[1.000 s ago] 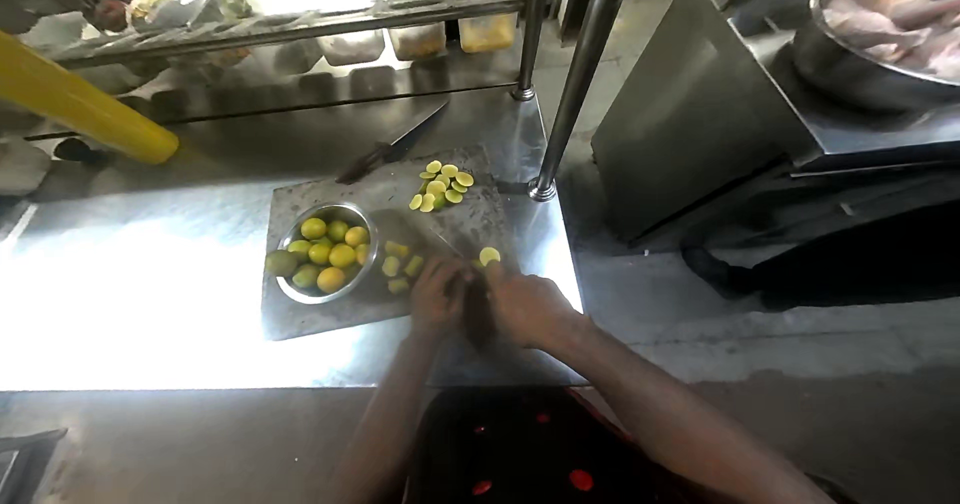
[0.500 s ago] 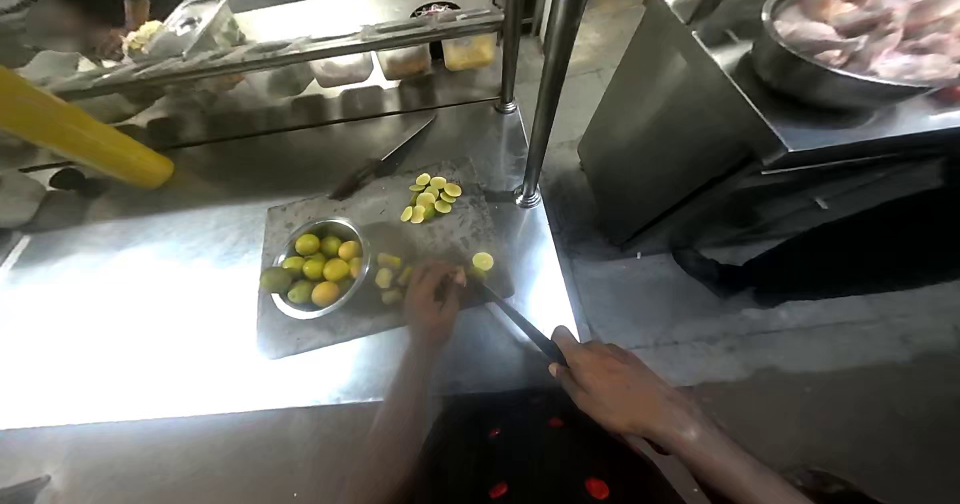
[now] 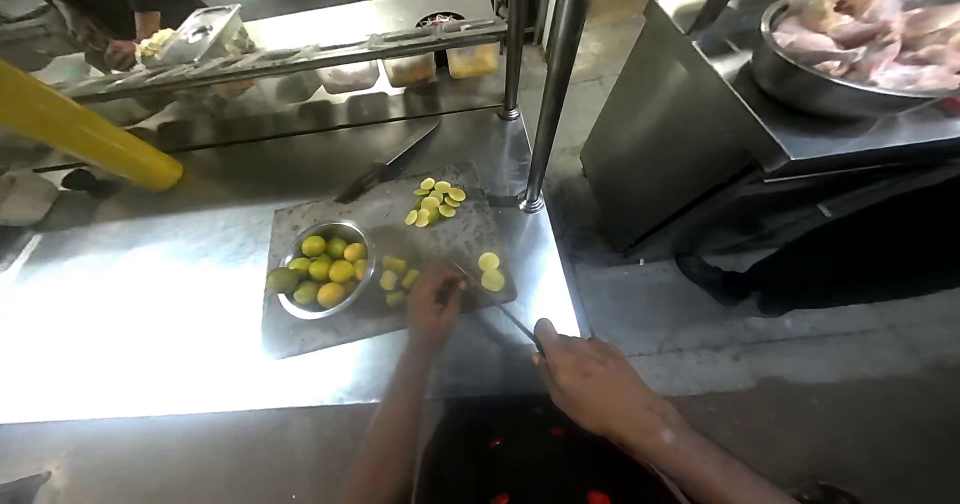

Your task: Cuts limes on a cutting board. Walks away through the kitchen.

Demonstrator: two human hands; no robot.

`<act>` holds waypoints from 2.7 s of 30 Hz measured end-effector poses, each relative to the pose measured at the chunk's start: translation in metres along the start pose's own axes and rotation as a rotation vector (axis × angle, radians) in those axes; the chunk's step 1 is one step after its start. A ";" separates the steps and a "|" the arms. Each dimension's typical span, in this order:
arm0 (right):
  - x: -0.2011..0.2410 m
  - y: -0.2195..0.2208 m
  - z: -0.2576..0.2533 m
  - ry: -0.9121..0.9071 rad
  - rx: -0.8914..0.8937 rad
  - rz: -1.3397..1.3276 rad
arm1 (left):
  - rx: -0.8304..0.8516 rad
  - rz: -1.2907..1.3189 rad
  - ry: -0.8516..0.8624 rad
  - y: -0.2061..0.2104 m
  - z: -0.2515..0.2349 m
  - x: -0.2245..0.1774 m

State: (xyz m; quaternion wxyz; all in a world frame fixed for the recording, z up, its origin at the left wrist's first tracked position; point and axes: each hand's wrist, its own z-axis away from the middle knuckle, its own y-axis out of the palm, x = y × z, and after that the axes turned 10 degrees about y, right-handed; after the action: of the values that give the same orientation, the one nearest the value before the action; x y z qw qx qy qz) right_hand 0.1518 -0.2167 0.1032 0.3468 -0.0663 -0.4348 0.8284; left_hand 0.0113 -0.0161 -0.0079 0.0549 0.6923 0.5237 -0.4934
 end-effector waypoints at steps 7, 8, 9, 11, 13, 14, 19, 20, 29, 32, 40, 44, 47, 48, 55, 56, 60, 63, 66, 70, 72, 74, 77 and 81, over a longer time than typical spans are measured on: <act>0.027 -0.019 -0.024 -0.015 0.053 0.030 | -0.059 -0.053 0.088 0.004 0.005 0.005; 0.035 -0.024 -0.032 -0.014 0.056 0.035 | -0.064 -0.057 0.102 0.004 0.005 0.006; 0.044 -0.029 -0.040 -0.010 0.053 0.039 | -0.068 -0.060 0.119 0.004 0.005 0.007; 0.061 -0.037 -0.054 -0.018 0.014 0.051 | -0.071 -0.085 0.135 0.003 0.006 0.006; 0.074 -0.042 -0.066 -0.026 -0.020 0.061 | -0.061 -0.106 0.132 0.003 0.006 0.006; 0.076 -0.041 -0.070 -0.024 -0.033 0.061 | -0.058 -0.107 0.134 0.004 0.006 0.006; 0.034 -0.027 -0.043 0.041 0.147 0.097 | -0.072 -0.087 0.132 0.006 0.003 0.002; 0.018 -0.021 -0.031 0.053 0.186 0.097 | -0.074 -0.089 0.131 0.006 0.003 0.002; -0.041 0.022 0.021 0.099 0.180 0.037 | -0.091 -0.152 -0.037 -0.011 -0.008 -0.017; -0.056 0.037 0.022 0.035 0.162 -0.128 | -0.043 -0.485 -0.079 -0.042 -0.030 -0.036; -0.073 0.063 0.021 0.031 0.073 -0.359 | 0.584 -0.508 -0.185 -0.016 -0.067 -0.037; -0.078 0.060 0.022 0.040 0.054 -0.374 | 0.741 -0.392 -0.161 -0.005 -0.081 -0.028; -0.079 0.065 0.020 0.046 0.033 -0.381 | 0.737 -0.445 -0.162 -0.007 -0.082 -0.027; -0.078 0.066 0.019 0.046 0.030 -0.384 | 0.725 -0.455 -0.158 -0.007 -0.081 -0.029; -0.077 0.068 0.014 0.021 0.022 -0.373 | 0.547 -0.451 -0.001 -0.001 -0.065 -0.023; -0.077 0.068 0.013 0.023 0.023 -0.370 | 0.532 -0.449 0.000 -0.001 -0.064 -0.023; -0.078 0.065 0.010 0.028 0.031 -0.390 | 0.526 -0.481 -0.124 -0.015 -0.069 -0.037; -0.080 0.064 0.011 0.027 0.017 -0.408 | 0.414 -0.568 -0.172 -0.051 -0.080 -0.063; -0.083 0.066 0.011 0.037 0.001 -0.427 | 0.249 -0.658 -0.158 -0.096 -0.091 -0.089; -0.086 0.071 0.008 0.033 -0.051 -0.441 | 0.009 -0.649 -0.066 -0.140 -0.087 -0.090; -0.087 0.073 0.005 0.026 -0.072 -0.453 | 0.147 -0.738 -0.121 -0.142 -0.088 -0.090; -0.087 0.073 0.003 0.019 -0.074 -0.458 | 0.413 -0.908 -0.185 -0.129 -0.092 -0.075; -0.085 0.073 0.001 0.012 -0.094 -0.448 | 0.692 -1.017 -0.255 -0.118 -0.092 -0.048; -0.087 0.074 0.003 0.016 -0.100 -0.435 | 0.680 -1.006 -0.258 -0.117 -0.091 -0.041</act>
State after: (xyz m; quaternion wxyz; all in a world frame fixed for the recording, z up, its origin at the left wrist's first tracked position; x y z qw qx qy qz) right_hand 0.1775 -0.3019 0.0311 0.5169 0.0056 -0.4766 0.7111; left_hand -0.0215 0.0626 0.1199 -0.3452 0.2742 0.5883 -0.6778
